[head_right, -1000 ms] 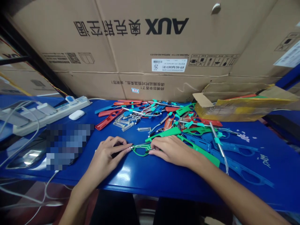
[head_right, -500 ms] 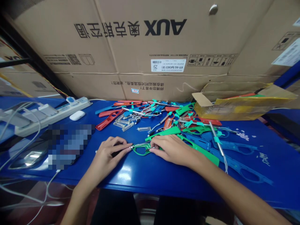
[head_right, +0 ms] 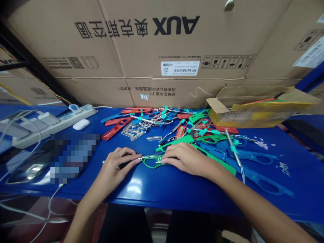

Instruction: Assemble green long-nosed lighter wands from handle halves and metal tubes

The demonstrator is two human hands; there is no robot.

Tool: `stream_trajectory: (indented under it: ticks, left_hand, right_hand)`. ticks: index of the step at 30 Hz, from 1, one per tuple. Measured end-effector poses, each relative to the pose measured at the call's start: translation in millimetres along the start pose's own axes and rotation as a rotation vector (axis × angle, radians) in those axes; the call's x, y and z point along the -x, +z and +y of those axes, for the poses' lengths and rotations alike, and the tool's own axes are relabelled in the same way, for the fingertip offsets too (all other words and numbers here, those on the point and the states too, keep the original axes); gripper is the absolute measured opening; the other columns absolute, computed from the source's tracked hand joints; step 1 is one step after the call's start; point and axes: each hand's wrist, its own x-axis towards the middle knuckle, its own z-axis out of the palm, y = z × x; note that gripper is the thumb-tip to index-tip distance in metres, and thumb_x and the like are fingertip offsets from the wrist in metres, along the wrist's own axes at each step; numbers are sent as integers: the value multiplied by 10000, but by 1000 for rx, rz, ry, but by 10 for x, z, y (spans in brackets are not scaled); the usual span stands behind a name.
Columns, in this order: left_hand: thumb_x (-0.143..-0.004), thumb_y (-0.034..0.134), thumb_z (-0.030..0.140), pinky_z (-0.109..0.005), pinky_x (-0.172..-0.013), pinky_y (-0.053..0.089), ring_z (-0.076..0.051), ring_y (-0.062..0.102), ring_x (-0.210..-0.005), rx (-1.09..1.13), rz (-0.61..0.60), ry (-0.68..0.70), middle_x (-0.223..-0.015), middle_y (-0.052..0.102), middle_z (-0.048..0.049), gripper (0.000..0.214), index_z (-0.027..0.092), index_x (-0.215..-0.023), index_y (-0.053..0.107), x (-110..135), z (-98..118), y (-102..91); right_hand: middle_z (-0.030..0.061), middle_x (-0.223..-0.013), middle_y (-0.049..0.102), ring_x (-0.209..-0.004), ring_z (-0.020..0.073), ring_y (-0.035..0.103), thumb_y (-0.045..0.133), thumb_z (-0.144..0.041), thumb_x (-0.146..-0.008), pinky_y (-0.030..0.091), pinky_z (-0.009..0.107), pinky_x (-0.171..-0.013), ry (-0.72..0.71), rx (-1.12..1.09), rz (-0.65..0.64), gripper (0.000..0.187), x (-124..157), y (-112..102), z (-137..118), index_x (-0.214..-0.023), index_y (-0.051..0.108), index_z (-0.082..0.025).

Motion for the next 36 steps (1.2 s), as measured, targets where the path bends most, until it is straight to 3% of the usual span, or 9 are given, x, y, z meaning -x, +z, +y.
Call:
stream_trajectory:
  ticks: [5, 9, 21, 26, 31, 36]
  left_hand:
    - [-977, 647, 353, -364, -783, 408, -206, 581, -894, 7, -1, 4, -1008, 705, -14, 169, 339, -1083, 779, 5, -4, 2]
    - [-978, 650, 343, -359, -782, 406, -200, 580, -892, -1, -4, 3, -1005, 703, -11, 170, 341, -1088, 779, -1, 0, 4]
    - [-964, 670, 316, -360, -798, 408, -197, 583, -899, -8, -5, -6, -1007, 700, -7, 159, 327, -1075, 783, -4, 0, -5]
    - [-972, 657, 320, -361, -799, 412, -201, 586, -908, 1, -1, 3, -1016, 698, -12, 170, 323, -1092, 778, -2, -3, 2]
    - [-977, 650, 322, -364, -805, 413, -205, 583, -907, -3, -5, 2, -1016, 699, -13, 173, 325, -1097, 774, 0, -5, -2]
    - [-976, 652, 317, -357, -783, 409, -201, 583, -893, 6, -3, 6, -1006, 695, -9, 170, 325, -1096, 772, 0, -5, 0]
  right_hand:
    - [25, -1032, 767, -927, 180, 691, 582, -350, -1004, 493, 322, -834, 99, -6, 34, 209, -25, 23, 9, -1070, 749, -243]
    - [14, -922, 767, -812, 158, 681, 615, -362, -978, 482, 292, -754, 176, -75, 34, 185, -37, 26, -1, -1006, 750, -239]
    - [-9, -859, 734, -762, 141, 636, 629, -336, -967, 430, 276, -689, 189, -69, 33, 142, -56, 49, -10, -926, 721, -236]
    - [20, -995, 734, -848, 154, 648, 580, -359, -1001, 461, 282, -745, 63, 10, 23, 208, 3, 3, 30, -1131, 692, -242]
    - [61, -1206, 654, -951, 204, 646, 567, -476, -995, 471, 304, -726, -54, 256, -27, 483, 37, 30, -5, -1454, 519, -335]
    - [65, -1162, 626, -828, 174, 605, 439, -347, -1063, 383, 280, -608, -129, 386, -44, 424, 19, 104, -8, -1483, 488, -370]
